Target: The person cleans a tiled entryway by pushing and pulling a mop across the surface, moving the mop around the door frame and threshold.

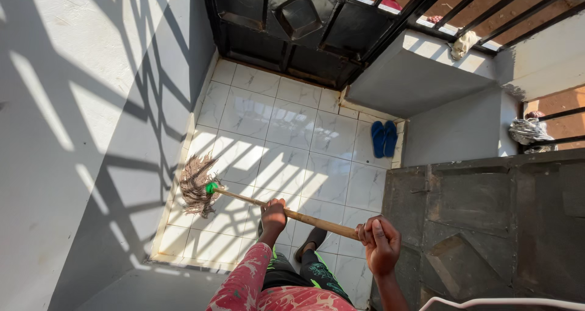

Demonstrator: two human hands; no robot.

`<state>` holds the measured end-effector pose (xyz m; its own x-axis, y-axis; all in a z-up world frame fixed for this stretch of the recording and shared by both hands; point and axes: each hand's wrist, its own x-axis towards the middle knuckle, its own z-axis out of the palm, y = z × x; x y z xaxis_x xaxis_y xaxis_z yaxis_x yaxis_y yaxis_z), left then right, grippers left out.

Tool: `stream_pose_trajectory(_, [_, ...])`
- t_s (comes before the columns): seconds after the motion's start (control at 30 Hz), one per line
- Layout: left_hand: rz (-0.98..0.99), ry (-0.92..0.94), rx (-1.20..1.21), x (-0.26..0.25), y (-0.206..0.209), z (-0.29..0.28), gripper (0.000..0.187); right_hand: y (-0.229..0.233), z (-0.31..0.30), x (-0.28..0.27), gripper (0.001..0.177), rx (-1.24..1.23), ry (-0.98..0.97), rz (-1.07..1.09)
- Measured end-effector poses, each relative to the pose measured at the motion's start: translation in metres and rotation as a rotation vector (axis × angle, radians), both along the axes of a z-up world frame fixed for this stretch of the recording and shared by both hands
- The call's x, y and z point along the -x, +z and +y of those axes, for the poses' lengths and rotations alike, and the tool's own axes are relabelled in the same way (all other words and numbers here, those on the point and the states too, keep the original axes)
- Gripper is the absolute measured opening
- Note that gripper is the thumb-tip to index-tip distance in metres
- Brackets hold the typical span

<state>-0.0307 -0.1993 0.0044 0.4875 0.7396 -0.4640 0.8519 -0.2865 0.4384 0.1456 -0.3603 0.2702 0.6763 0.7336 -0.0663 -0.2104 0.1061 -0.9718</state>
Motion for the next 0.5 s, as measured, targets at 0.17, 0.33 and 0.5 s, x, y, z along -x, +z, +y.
stream_pose_trajectory(0.17, [-0.103,-0.109,0.073,-0.046,-0.003,-0.015,0.021,0.007,-0.050,0.008,0.039,0.009,-0.215,-0.011])
stream_pose_trajectory(0.33, [-0.383,-0.209,-0.068,-0.099,-0.008,-0.039,0.041,0.035,-0.079,0.028,0.038,0.063,-0.287,-0.171])
stream_pose_trajectory(0.5, [-0.318,-0.349,0.132,-0.142,-0.006,-0.071,0.026,0.057,-0.083,0.067,0.032,0.314,-0.313,-0.346])
